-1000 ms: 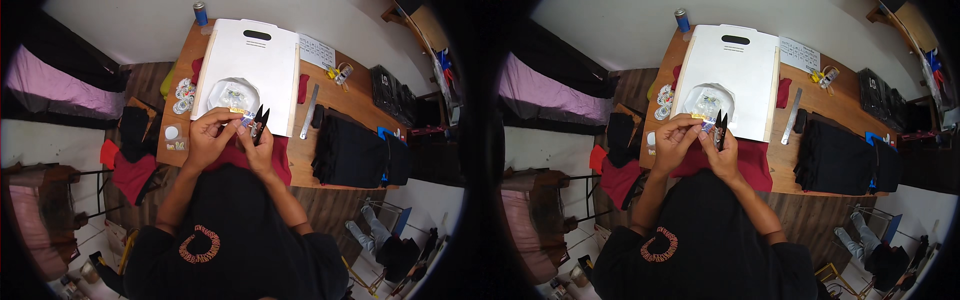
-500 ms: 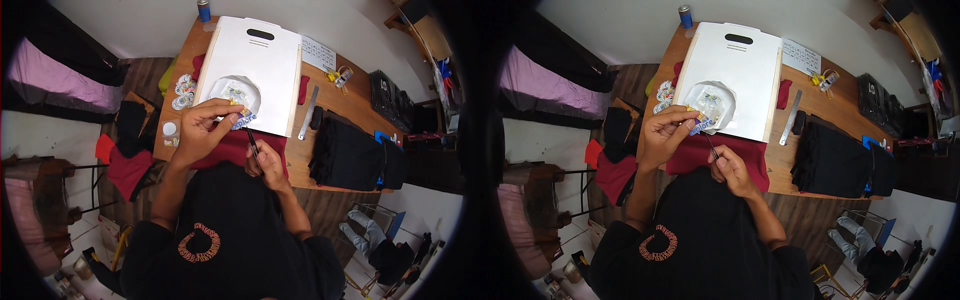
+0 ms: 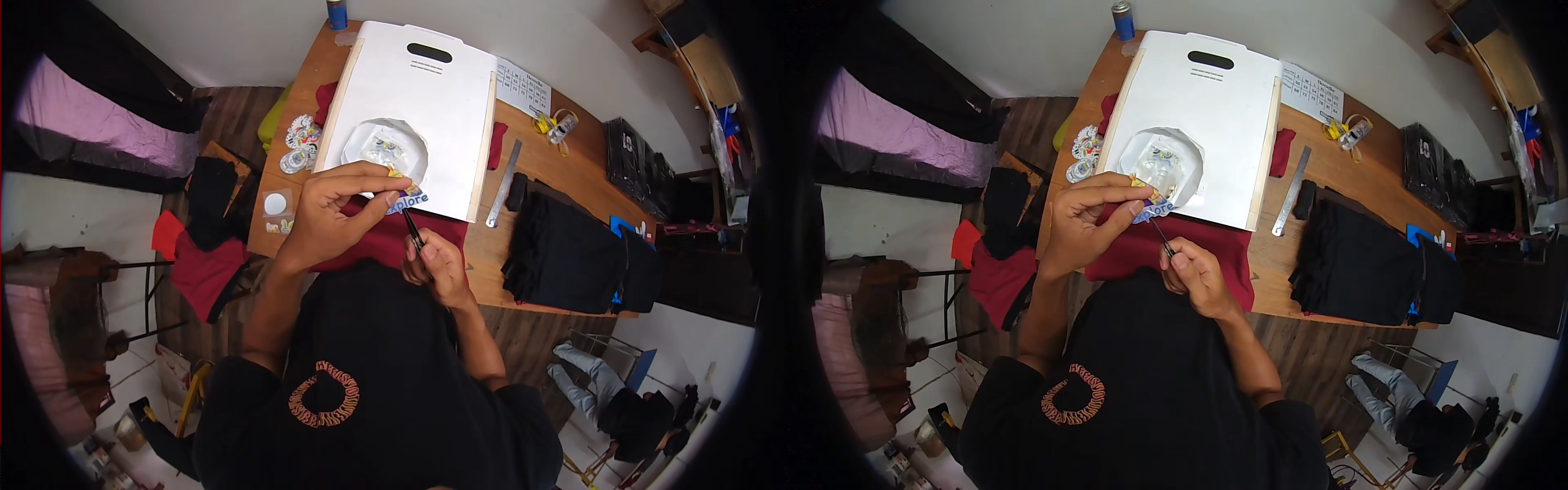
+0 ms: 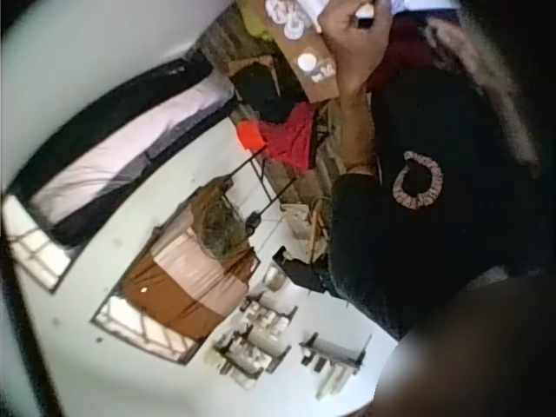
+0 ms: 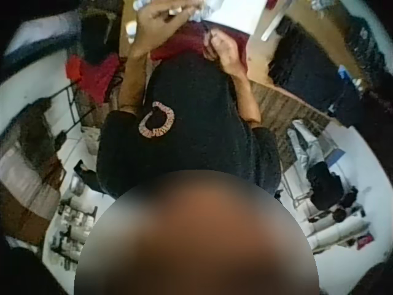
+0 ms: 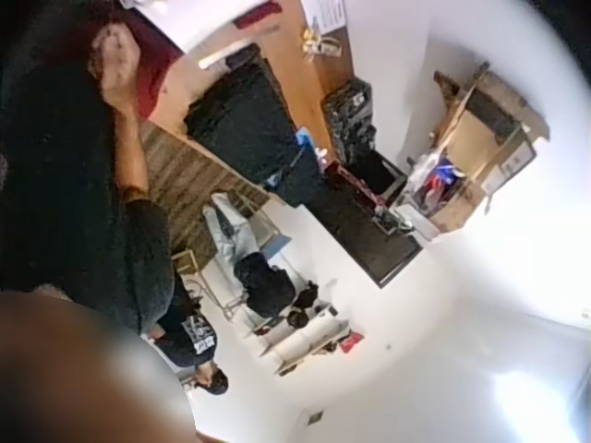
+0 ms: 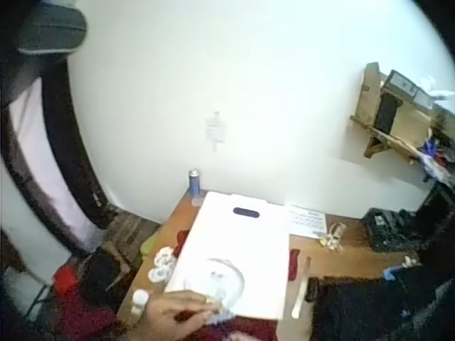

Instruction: Cutting and preparing small tags or components at a workstation.

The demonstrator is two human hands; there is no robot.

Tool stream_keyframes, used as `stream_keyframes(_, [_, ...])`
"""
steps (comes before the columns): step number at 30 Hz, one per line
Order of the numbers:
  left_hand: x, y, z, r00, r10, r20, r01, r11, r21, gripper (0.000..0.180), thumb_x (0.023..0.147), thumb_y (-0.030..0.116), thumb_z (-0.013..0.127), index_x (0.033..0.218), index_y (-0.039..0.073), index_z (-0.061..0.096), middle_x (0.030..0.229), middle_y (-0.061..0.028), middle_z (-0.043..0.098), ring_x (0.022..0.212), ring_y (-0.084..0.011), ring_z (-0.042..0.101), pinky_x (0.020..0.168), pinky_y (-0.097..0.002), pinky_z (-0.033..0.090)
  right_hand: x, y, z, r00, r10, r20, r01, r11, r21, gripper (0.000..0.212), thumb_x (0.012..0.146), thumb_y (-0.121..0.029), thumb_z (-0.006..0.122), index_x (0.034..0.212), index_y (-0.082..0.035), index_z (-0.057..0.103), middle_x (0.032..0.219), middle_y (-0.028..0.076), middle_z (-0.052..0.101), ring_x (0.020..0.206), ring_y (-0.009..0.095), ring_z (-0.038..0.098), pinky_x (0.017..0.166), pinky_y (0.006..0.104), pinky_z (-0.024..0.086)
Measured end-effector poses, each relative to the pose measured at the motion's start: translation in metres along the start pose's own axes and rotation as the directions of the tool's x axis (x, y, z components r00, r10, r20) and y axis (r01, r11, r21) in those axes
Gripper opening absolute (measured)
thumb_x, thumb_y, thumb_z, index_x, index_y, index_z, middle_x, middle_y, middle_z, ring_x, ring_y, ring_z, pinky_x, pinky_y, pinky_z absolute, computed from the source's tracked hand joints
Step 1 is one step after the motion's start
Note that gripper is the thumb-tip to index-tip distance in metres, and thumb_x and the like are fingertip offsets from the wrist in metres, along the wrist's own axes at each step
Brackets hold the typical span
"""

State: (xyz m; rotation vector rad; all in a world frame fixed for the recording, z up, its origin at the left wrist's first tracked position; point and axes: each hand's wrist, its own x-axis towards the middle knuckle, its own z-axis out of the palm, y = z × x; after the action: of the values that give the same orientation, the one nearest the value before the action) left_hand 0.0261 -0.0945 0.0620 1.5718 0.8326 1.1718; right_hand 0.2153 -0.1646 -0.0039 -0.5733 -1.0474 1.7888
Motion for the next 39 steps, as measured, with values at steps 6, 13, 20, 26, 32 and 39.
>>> stream_keyframes(6, [0.001,0.003,0.001,1.0,0.01,-0.006,-0.01,0.999,0.032,0.023,0.081,-0.007,0.064,0.102,-0.001,0.07,0.095,-0.0123,0.069,0.089,-0.0157,0.066,0.079,-0.0246,0.052,-0.003,0.006,-0.001,0.999,0.024,-0.028,-0.023,1.0,0.009,0.03,0.102,-0.027,0.039,0.094,-0.001,0.049,0.058,-0.004,0.033,0.049,0.005,0.029,0.047,0.0219,0.026])
stream_keyframes(13, [0.0,0.004,0.001,0.997,0.079,-0.027,-0.072,0.98,0.185,0.024,0.079,-0.006,0.065,0.101,0.001,0.071,0.093,-0.013,0.069,0.087,-0.0172,0.066,0.076,-0.0263,0.053,0.0,0.005,0.003,0.999,0.023,-0.038,-0.025,0.998,-0.054,0.036,0.101,-0.036,0.04,0.091,-0.001,0.046,0.053,-0.003,0.03,0.045,0.006,0.025,0.046,0.0236,0.025])
stream_keyframes(20, [0.0,0.007,0.002,0.991,0.13,-0.03,-0.118,0.958,0.26,0.025,0.078,-0.009,0.067,0.101,0.0,0.071,0.091,-0.0124,0.069,0.083,-0.0143,0.065,0.073,-0.0236,0.052,0.0,0.009,0.002,0.999,0.017,-0.04,-0.016,1.0,0.027,0.031,0.102,-0.029,0.039,0.094,-0.001,0.049,0.056,-0.004,0.032,0.048,0.005,0.028,0.047,0.0221,0.025])
stream_keyframes(26, [0.0,0.006,0.003,0.99,0.135,-0.039,-0.12,0.957,0.263,0.025,0.078,-0.009,0.067,0.101,0.001,0.072,0.091,-0.0122,0.069,0.083,-0.0143,0.065,0.073,-0.0234,0.052,0.001,0.011,0.001,0.999,0.022,-0.039,-0.021,0.999,0.027,0.03,0.102,-0.028,0.039,0.094,-0.001,0.048,0.056,-0.004,0.032,0.048,0.005,0.028,0.046,0.0221,0.025])
stream_keyframes(32, [0.001,0.005,0.003,0.991,0.128,-0.037,-0.115,0.959,0.259,0.024,0.078,-0.008,0.067,0.1,0.0,0.071,0.091,-0.012,0.069,0.083,-0.0144,0.065,0.074,-0.0235,0.052,0.002,0.011,0.002,0.999,0.019,-0.038,-0.018,1.0,0.021,0.029,0.102,-0.027,0.039,0.093,-0.001,0.048,0.056,-0.004,0.032,0.048,0.005,0.027,0.046,0.0222,0.026])
stream_keyframes(39, [0.001,0.004,0.002,0.991,0.128,-0.038,-0.114,0.962,0.249,0.024,0.078,-0.008,0.066,0.1,0.0,0.071,0.091,-0.012,0.069,0.084,-0.0147,0.065,0.074,-0.0237,0.052,0.003,0.012,0.002,0.999,0.023,-0.04,-0.022,0.999,0.041,0.029,0.102,-0.026,0.038,0.093,-0.001,0.048,0.056,-0.004,0.032,0.047,0.005,0.027,0.046,0.0223,0.026])
